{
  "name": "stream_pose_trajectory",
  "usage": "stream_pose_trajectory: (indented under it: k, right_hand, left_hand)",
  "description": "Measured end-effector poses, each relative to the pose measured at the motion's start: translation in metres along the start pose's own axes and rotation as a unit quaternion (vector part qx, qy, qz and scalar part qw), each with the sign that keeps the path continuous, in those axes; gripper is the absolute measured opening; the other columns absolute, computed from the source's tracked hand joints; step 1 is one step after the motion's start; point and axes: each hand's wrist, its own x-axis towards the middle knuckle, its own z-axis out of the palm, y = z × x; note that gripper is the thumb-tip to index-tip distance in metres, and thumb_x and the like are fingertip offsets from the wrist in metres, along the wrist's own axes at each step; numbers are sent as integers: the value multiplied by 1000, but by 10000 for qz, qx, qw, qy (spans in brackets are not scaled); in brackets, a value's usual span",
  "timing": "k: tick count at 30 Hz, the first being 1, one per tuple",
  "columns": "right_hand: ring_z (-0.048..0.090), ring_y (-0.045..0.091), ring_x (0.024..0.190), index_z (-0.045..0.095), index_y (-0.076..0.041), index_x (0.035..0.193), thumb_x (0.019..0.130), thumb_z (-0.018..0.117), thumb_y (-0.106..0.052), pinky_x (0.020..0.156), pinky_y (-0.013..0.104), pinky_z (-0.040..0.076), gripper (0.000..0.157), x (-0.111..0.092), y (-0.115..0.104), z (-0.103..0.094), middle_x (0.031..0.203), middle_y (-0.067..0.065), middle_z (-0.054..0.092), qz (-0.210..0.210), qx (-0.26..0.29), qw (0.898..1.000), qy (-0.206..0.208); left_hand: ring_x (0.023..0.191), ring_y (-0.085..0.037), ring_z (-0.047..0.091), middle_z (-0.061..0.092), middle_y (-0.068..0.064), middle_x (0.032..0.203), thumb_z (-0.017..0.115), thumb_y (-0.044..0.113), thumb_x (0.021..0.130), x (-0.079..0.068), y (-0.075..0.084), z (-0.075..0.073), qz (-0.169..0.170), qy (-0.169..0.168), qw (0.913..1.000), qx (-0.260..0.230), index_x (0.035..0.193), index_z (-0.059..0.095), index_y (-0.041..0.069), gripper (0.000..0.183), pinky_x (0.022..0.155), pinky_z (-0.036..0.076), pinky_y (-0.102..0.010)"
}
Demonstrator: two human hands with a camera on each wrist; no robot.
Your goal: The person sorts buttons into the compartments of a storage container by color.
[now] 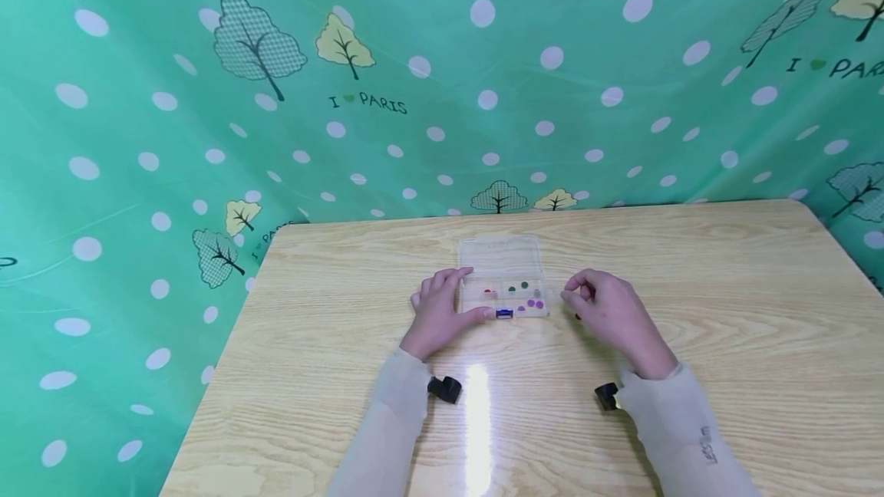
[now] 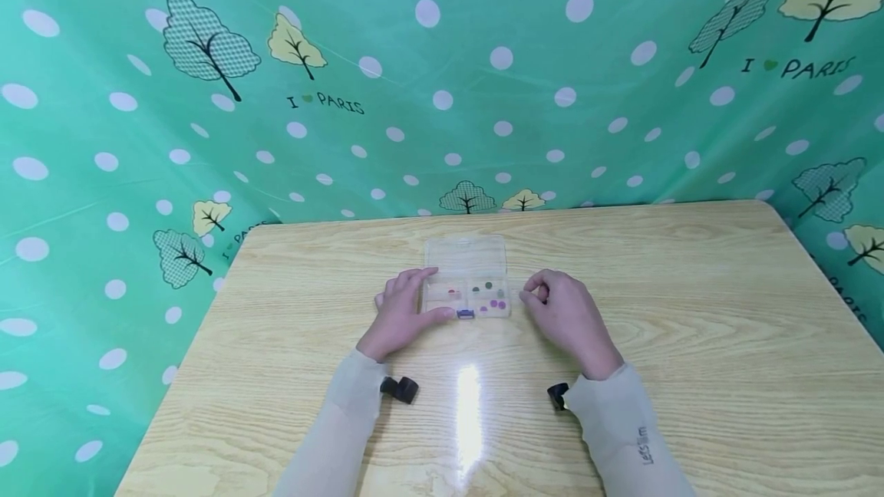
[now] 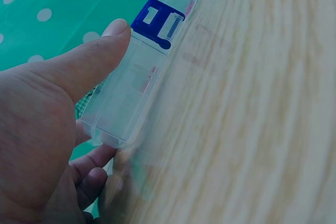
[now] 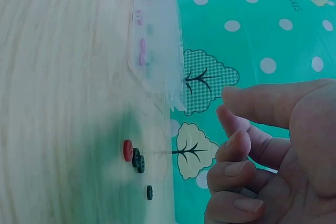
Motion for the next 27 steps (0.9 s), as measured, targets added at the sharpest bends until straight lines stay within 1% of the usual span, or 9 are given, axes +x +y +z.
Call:
stream_pose_trajectory:
  k: [8,14,17,24,27]
  right_hand:
    - [49,18,67,67,-5,102,99,61,-19,59,31,40,15,-2,8,-1,80,3,58,32,116,9999,-91]
    - [48,19,67,67,-4,102,98,63,-18,57,30,40,14,-3,16,-3,81,4,57,74,187,9996,-191]
    - [48,19,68,66,-5,102,98,64,-18,57,30,39,14,-3,21,-2,80,4,55,134,247,9990,-350]
    - [48,20,70,66,-5,104,97,65,-16,65,34,39,13,0,31,-2,79,4,54,218,408,9963,-727]
    - [48,21,71,67,-4,104,96,67,-15,67,34,39,14,0,34,-2,79,4,54,286,492,9947,-855]
  left_hand:
    - [132,-27,34,39,-4,153,76,65,77,0,1,1,59,12,10000,8,154,41,26,93,100,22,-48]
    - [132,-26,33,39,-3,153,75,66,77,0,1,1,37,4,10000,8,154,41,27,93,99,22,-47]
    - [132,-26,33,39,-3,152,75,67,77,1,0,1,46,-1,10000,28,154,40,27,94,99,22,-47]
    - [133,-27,33,39,-4,153,74,68,76,1,-2,1,50,3,10000,77,154,40,27,94,100,23,-47]
    - [133,-27,33,39,-3,152,74,69,76,1,-2,2,42,8,9999,97,154,40,28,94,99,23,-47]
